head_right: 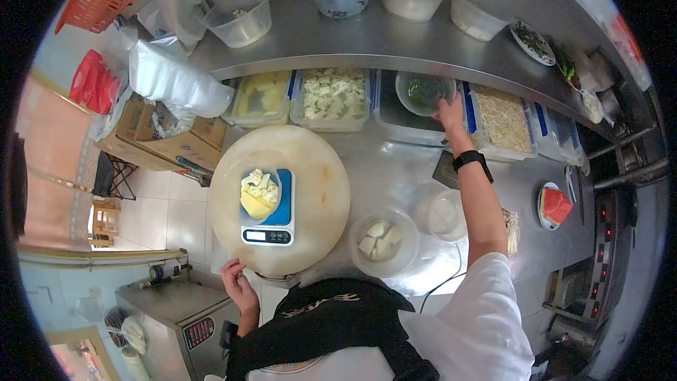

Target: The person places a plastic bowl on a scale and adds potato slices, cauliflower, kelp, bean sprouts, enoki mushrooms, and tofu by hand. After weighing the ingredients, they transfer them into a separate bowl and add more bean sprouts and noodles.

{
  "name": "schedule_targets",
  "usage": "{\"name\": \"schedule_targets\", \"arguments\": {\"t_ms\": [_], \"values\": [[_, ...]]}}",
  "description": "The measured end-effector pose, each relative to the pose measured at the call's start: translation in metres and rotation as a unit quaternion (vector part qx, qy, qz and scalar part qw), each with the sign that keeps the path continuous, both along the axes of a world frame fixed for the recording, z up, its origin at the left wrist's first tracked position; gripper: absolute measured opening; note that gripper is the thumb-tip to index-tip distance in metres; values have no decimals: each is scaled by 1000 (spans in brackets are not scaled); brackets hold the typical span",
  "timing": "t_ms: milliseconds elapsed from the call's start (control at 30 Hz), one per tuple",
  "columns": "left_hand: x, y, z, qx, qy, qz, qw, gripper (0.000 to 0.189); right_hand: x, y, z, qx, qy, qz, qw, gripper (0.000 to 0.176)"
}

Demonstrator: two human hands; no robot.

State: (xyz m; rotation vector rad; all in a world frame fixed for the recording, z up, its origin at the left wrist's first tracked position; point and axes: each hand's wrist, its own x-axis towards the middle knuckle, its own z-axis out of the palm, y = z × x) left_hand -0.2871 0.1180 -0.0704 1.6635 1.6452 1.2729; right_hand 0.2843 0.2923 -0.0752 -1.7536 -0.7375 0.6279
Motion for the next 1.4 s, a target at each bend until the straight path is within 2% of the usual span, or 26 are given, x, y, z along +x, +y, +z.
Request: {"name": "schedule_targets", "arguments": {"t_ms": [67,100,133,267,333,367,433,467,533,667,733,767,800,867,933,1000,1033,1067,1133,1167,1200,1267,1300,1333,1367,1400], "values": [[2,-7,-3,-5,-10,10,1000,18,5,2,-8,1,-53,12,999,44],[3,-9,-6,3,9,-1,1000,18,16,8,-27,20,-249,-18,968,49],[4,-10,-8,11,28,-13,999,18,18,10,-30,38,-436,-48,898,55],[14,-15,-2,-3,24,-40,999,18,-2,3,-10,44,-413,32,909,65],[18,-18,1,-14,26,-40,999,18,-11,0,2,-17,-512,76,856,67],[18,-21,1,-14,28,-40,999,18,-14,-2,4,-18,-510,77,857,67],[16,-24,-3,-16,37,-22,999,19,-17,-4,7,-17,-617,41,786,61],[15,-26,-5,-16,37,-20,999,19,-16,-4,10,-16,-617,44,786,61],[6,-30,-10,-12,56,-16,998,20,-13,-9,11,-38,-690,73,719,63],[-8,-44,-26,-32,39,8,999,22,-12,-25,12,-10,-699,41,714,63],[-15,-46,-33,-31,50,10,998,24,-11,-39,12,-57,-732,120,668,64],[-18,-45,-37,-29,48,10,998,24,-6,-40,7,4,-705,45,707,66],[-19,-48,-39,-41,40,19,998,24,-6,-43,3,4,-707,48,706,66],[-27,-61,-47,-59,36,23,997,25,-6,-59,-6,-88,-748,128,645,67],[-36,-60,-64,-75,43,21,996,26,-7,-68,11,-89,-739,133,655,69],[-39,-59,-72,-79,32,35,996,28,-10,-78,35,39,-603,-92,792,70],[-45,-62,-76,-84,24,47,995,30,-12,-88,46,62,-557,-137,817,65],[-63,-67,-97,-93,27,37,995,30,-4,-103,38,47,-558,-140,816,65],[-114,-69,-165,-207,-134,150,957,32,24,-134,22,45,-281,-112,952,52],[-131,-69,-183,-272,-161,176,932,28,36,-150,18,46,-130,-97,986,47],[-132,-66,-184,-279,-159,169,932,28,44,-169,17,38,-132,-104,985,47],[-134,-59,-181,-374,-222,272,859,29,47,-209,12,-34,-21,0,999,43],[-143,-53,-188,-380,-217,267,858,29,40,-222,12,-62,-14,0,998,38],[-152,-43,-199,-399,-251,305,828,33,38,-237,10,-66,-14,-6,998,38],[-158,-37,-211,-415,-285,341,793,39,37,-251,7,-107,1,30,994,37],[-151,-32,-208,-420,-283,338,793,39,36,-262,3,-147,16,66,987,35]]}}
